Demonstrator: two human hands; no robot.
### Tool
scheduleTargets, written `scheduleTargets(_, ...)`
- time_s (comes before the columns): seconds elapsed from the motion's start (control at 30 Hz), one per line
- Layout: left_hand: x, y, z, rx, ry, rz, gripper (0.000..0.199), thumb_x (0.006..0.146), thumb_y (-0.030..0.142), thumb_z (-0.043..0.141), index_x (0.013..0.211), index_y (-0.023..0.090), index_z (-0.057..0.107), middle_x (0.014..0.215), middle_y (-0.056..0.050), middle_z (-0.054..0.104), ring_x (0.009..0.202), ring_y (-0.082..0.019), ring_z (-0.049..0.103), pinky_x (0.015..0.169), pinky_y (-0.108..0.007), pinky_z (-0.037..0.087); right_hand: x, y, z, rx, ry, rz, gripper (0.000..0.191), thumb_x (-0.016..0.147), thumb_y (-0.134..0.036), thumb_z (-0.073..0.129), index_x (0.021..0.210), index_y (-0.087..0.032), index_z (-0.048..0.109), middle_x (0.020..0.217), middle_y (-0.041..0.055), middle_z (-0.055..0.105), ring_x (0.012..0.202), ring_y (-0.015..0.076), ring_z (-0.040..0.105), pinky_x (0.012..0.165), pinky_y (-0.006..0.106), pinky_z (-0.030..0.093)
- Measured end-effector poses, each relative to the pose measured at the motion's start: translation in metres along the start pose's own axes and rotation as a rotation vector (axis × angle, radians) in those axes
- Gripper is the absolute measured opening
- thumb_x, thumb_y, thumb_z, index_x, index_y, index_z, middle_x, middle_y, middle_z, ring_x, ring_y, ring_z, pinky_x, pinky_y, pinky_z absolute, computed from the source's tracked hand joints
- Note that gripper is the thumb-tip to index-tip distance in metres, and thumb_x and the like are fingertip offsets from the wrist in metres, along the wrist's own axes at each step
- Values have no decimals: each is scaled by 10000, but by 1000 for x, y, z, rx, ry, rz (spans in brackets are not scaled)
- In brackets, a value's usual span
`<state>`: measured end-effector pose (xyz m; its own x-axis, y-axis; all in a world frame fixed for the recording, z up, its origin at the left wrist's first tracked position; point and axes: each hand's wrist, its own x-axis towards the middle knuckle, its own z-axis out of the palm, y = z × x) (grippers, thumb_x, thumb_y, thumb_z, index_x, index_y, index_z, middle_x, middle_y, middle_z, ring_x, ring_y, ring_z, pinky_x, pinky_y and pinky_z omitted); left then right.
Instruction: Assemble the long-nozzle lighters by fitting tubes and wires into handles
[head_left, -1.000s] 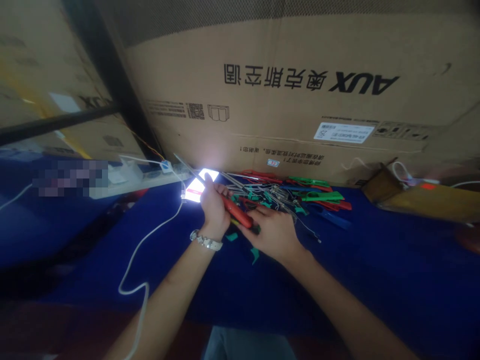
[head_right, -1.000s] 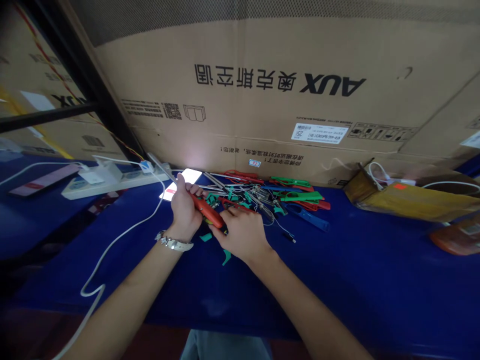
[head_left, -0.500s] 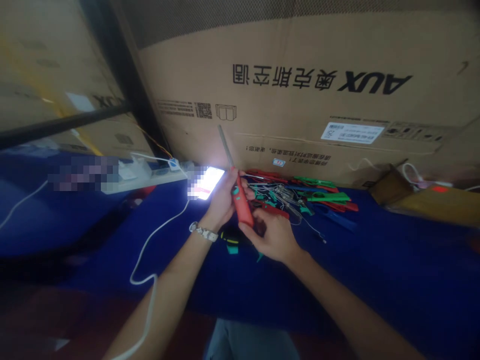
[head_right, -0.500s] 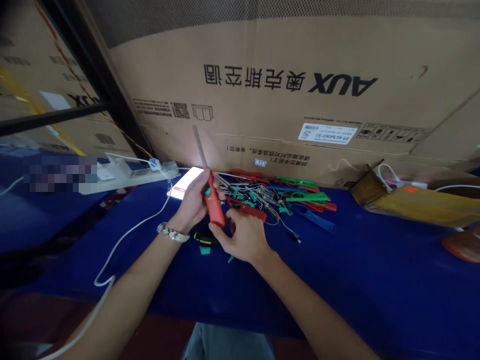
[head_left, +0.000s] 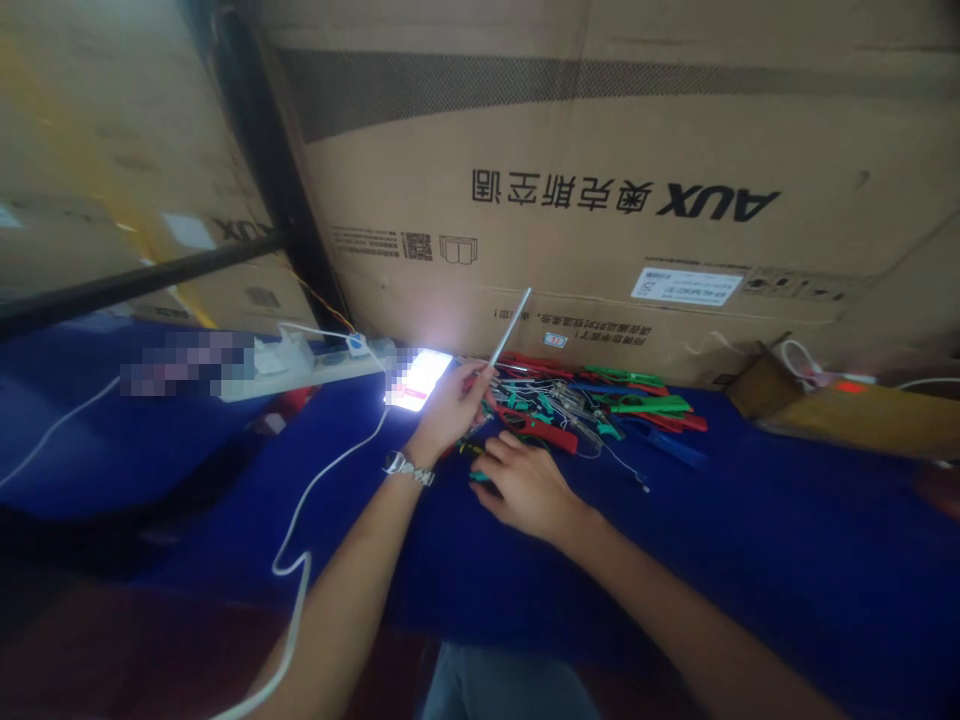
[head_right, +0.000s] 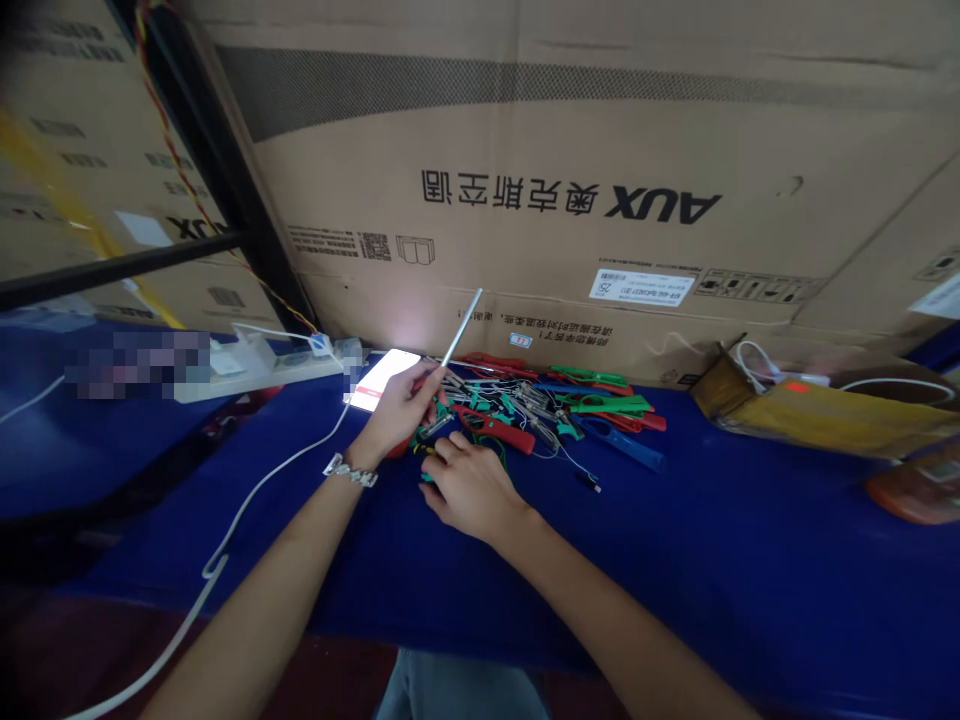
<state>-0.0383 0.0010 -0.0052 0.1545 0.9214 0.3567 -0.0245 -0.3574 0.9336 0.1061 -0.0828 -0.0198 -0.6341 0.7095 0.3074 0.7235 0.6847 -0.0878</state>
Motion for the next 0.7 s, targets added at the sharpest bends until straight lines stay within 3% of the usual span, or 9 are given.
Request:
scheduleTargets(0.1,-1,2,-2,81,-39,41,196,883,375,661,863,185,701,661,-27,680,440,-124,548,438,-214,382,0,11,0,92,88,76,139,935,-334,624,921,-206,678,936,59,665,953,217,596,710,305,474)
scheduleTargets(0.23,-1,9,-4,211,-41,139,91,837,286,715,845,196,725,658,-6,655,536,-135,542,532,-212,373,0,36,-5,400,370,313,186,924,-392,629,920,-209,661,944,45,667,817,167,633,713,292,497)
scheduleTargets(0.33,-3,11,-5,354,-106,189,69,858,261,691,857,214,741,628,10,626,544,-134,487,545,-213,326,2,59,-12,734,596,520,280,888,-481,641,891,-201,630,783,14,681,614,131,583,613,276,485)
scheduleTargets(0.43,-3,11,-4,320,-163,149,60,818,243,730,767,220,751,582,12,608,514,-133,458,530,-218,305,1,76,-17,1120,764,650,392,775,-561,722,855,-198,595,670,-24,663,456,92,486,448,234,407)
scheduleTargets(0.57,-1,10,-5,188,-169,103,60,703,207,806,689,240,759,638,-20,689,596,-179,581,601,-236,424,-4,85,-24,1401,841,714,429,650,-544,820,777,-193,609,530,-89,485,420,62,353,351,185,278)
scheduleTargets(0.7,1,9,-11,211,-172,104,98,672,198,810,741,266,792,754,-38,764,686,-221,661,677,-273,503,-8,88,-31,1533,824,709,414,639,-539,825,772,-190,645,569,-83,445,463,54,340,370,170,320)
